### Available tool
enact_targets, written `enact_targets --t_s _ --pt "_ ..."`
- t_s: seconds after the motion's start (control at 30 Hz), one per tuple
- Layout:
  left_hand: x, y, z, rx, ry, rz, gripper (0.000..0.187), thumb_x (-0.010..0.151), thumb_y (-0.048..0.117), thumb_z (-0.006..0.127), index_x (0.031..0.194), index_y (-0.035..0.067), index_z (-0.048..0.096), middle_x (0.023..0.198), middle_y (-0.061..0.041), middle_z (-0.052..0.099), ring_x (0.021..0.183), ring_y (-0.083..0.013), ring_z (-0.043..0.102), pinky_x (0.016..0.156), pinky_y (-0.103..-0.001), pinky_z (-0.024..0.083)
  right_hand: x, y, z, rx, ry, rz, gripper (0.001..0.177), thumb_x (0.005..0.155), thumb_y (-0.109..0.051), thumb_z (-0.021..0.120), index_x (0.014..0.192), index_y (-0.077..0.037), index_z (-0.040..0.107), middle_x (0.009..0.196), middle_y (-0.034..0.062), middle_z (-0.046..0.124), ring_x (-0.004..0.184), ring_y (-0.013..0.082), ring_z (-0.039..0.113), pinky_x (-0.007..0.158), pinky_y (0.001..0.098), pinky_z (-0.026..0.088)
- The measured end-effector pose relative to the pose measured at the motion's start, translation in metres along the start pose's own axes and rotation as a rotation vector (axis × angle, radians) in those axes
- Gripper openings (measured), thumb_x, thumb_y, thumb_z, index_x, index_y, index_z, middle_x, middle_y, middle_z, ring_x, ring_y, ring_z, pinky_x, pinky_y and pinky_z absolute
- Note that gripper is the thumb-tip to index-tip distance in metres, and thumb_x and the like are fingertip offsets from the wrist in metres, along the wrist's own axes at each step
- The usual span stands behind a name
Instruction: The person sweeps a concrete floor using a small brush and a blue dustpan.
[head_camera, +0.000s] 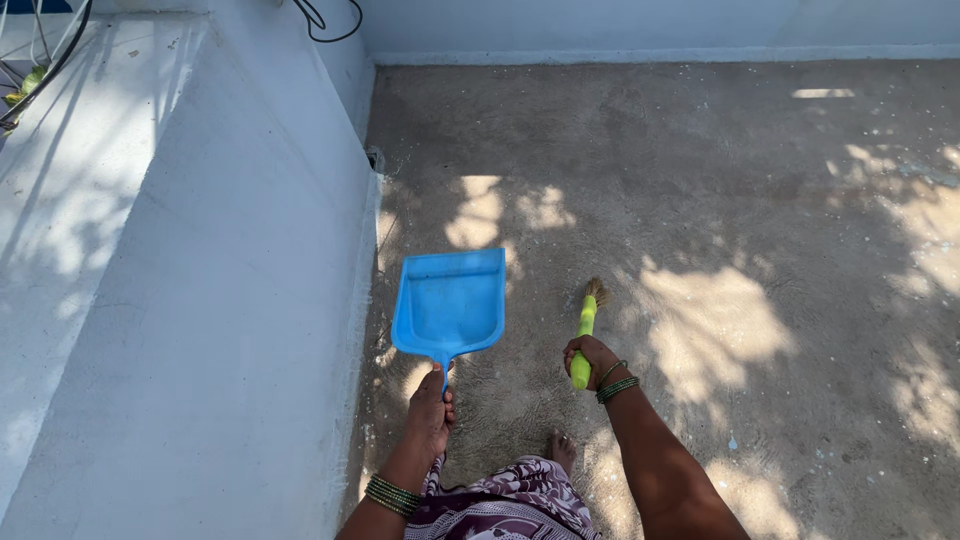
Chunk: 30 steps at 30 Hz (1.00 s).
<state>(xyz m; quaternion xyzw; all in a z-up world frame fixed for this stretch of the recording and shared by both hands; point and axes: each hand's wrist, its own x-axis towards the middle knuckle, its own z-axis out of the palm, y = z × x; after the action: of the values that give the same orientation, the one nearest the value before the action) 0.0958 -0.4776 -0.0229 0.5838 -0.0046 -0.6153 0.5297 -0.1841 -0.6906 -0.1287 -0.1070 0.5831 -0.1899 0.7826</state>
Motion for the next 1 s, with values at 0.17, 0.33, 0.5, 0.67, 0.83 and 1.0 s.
enact_targets --t_s 0.17,0.33,0.5,0.67,0.83,1.0 --pt "0.030 0.010 0.053 -0.058 0.091 -0.046 0.053 0.096 0.058 0.060 0.129 0.016 0.061 0.067 0.007 0.044 0.055 -0.0043 0.037 0.049 -0.022 0.038 0.025 0.011 0.022 -0.078 -0.113 0.147 0.018 0.090 -0.002 0.059 0.079 -0.008 0.046 0.060 0.0013 0.050 0.045 0.0133 0.049 0.044 0.0278 0.051" --pt "0.049 0.021 0.114 -0.090 0.043 -0.005 0.050 0.096 0.057 0.061 0.128 0.019 0.061 0.068 0.007 0.044 0.056 -0.0032 0.038 0.051 -0.021 0.038 0.030 -0.021 0.027 -0.061 -0.344 0.319 0.023 0.092 -0.005 0.060 0.077 -0.011 0.044 0.059 -0.0021 0.048 0.044 0.0093 0.047 0.042 0.0240 0.050" --pt "0.056 0.031 0.168 -0.083 -0.001 -0.008 0.051 0.094 0.060 0.058 0.125 0.021 0.066 0.067 0.008 0.043 0.055 -0.0030 0.038 0.050 -0.020 0.039 0.026 -0.093 -0.014 0.043 -0.427 0.413 0.022 0.096 -0.010 0.060 0.081 -0.011 0.043 0.063 -0.0044 0.050 0.046 0.0053 0.047 0.045 0.0196 0.051" --pt "0.069 0.026 0.196 -0.090 -0.005 -0.004 0.050 0.094 0.059 0.059 0.126 0.020 0.066 0.067 0.008 0.045 0.056 -0.0019 0.038 0.051 -0.019 0.038 0.022 -0.151 -0.062 -0.007 -0.282 0.152 0.016 0.092 -0.007 0.061 0.086 -0.008 0.046 0.061 -0.0036 0.048 0.045 0.0054 0.046 0.041 0.0200 0.047" --pt "0.080 0.019 0.201 -0.076 0.023 -0.026 0.054 0.095 0.059 0.059 0.131 0.020 0.066 0.067 0.009 0.044 0.056 -0.0016 0.038 0.051 -0.018 0.039 0.035 -0.169 -0.101 -0.017 -0.136 0.052 0.016 0.089 -0.003 0.059 0.088 -0.008 0.044 0.062 -0.0017 0.048 0.045 0.0088 0.046 0.043 0.0235 0.048" --pt "0.081 0.019 0.205 -0.062 0.072 -0.026 0.056 0.096 0.057 0.059 0.137 0.019 0.064 0.067 0.009 0.045 0.056 -0.0017 0.039 0.051 -0.019 0.039 0.047 -0.136 -0.094 0.005 -0.097 0.144 0.015 0.089 -0.002 0.059 0.088 -0.006 0.045 0.062 0.0003 0.049 0.046 0.0111 0.047 0.044 0.0255 0.049"
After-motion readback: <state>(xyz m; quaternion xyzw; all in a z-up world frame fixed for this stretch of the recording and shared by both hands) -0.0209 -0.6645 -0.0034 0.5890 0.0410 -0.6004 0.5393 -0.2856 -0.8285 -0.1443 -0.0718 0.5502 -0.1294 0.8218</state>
